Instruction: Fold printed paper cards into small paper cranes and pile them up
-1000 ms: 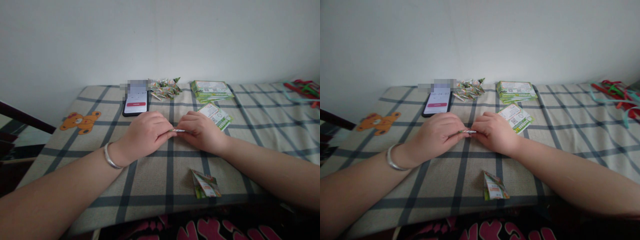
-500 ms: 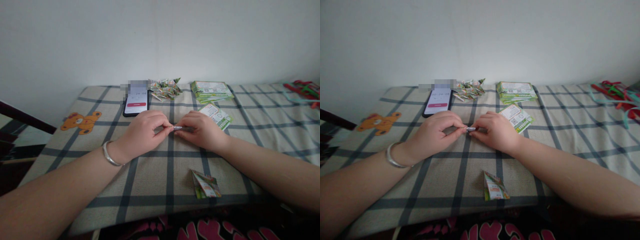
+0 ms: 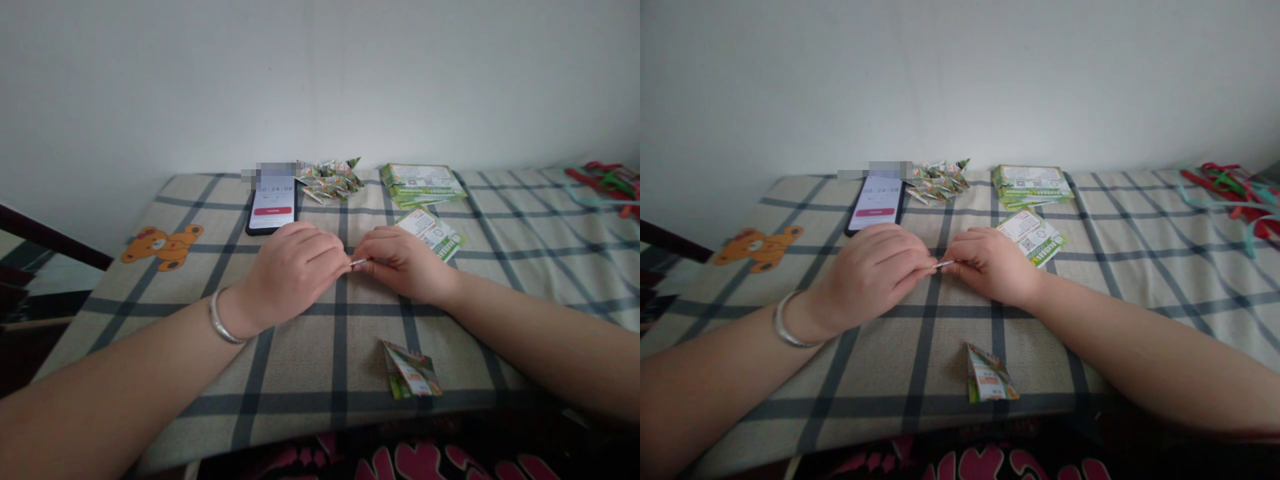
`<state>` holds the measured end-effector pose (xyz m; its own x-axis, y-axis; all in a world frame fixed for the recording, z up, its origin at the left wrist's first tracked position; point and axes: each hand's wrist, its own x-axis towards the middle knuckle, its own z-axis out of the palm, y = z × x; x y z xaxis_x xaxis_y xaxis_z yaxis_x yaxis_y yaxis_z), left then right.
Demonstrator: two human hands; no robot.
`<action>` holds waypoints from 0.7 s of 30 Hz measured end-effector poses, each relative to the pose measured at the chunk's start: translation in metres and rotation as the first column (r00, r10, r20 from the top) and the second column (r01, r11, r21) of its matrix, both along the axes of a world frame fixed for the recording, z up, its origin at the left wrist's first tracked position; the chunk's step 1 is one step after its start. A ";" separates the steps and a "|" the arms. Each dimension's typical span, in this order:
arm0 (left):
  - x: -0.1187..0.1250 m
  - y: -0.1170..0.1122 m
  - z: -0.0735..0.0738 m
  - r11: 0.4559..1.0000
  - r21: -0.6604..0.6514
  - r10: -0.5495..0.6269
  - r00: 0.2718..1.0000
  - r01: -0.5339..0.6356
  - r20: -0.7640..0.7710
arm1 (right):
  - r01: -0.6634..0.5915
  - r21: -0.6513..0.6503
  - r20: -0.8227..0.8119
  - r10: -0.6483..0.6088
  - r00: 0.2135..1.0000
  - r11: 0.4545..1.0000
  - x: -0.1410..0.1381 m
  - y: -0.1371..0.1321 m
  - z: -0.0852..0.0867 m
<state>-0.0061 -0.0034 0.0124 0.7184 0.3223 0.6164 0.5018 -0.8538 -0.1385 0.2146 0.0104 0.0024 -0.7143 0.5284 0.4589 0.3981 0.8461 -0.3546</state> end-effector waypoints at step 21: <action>0.000 0.009 -0.008 0.969 -0.222 0.105 0.994 -0.110 -0.038 | 0.182 -0.027 -0.074 -0.184 0.980 0.983 -0.006 -0.011 0.003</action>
<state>-0.0056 0.0057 0.0043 0.6870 0.5259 0.5015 0.5911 -0.8058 0.0354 0.2088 -0.0005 0.0050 -0.5681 0.6563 0.4965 0.5166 0.7541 -0.4056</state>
